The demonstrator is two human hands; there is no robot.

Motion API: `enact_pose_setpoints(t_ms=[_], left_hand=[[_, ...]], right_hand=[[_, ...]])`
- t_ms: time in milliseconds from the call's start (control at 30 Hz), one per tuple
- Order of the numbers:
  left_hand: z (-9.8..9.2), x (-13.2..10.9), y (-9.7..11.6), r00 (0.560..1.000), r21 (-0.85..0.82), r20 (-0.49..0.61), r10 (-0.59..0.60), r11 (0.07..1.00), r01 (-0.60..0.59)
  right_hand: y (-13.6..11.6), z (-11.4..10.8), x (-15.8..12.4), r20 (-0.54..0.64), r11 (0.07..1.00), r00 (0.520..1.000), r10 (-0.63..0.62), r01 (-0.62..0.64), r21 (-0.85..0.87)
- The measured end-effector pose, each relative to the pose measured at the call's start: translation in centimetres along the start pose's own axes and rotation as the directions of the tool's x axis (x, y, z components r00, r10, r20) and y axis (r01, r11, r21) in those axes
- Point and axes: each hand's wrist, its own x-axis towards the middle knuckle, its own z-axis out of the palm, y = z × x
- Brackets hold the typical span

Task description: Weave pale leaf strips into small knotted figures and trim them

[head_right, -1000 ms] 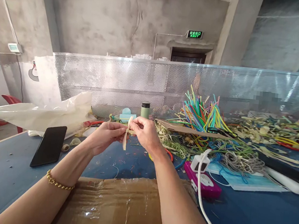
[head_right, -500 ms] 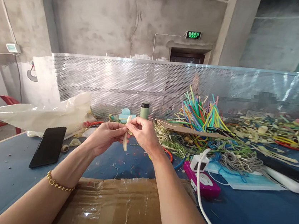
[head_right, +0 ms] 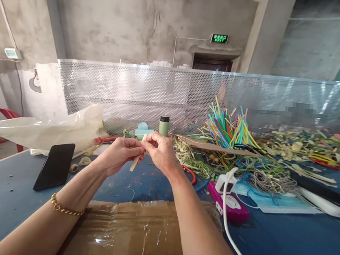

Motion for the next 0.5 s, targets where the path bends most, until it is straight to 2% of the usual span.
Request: enact_pose_setpoints(t_ms=[200,333,400,467,500], left_hand=[[0.1,0.1,-0.2,1.0,0.042,0.018,0.011,0.999,-0.011],[-0.2,0.7,-0.9,1.0,-0.096,0.0,-0.009,0.995,0.009],[-0.5,1.0,-1.1,0.999,-0.202,-0.035,-0.03,0.979,0.022],[-0.8,1.2,-1.2,0.996,-0.296,-0.078,-0.044,0.955,0.019],[-0.9,1.3,-1.1,0.994,-0.327,-0.098,-0.05,0.945,0.015]], right_hand=[[0.1,0.3,0.0,-0.023,0.999,0.999,-0.033,0.032,-0.043],[0.5,-0.2,0.3,-0.014,0.993,1.0,-0.007,0.006,-0.119],[0.5,-0.6,0.5,-0.14,0.963,0.987,-0.083,0.043,-0.266],[0.3,-0.8,0.5,-0.297,0.905,0.937,-0.182,0.041,-0.424],[0.1,-0.7,0.4,-0.337,0.88,0.919,-0.202,0.019,-0.475]])
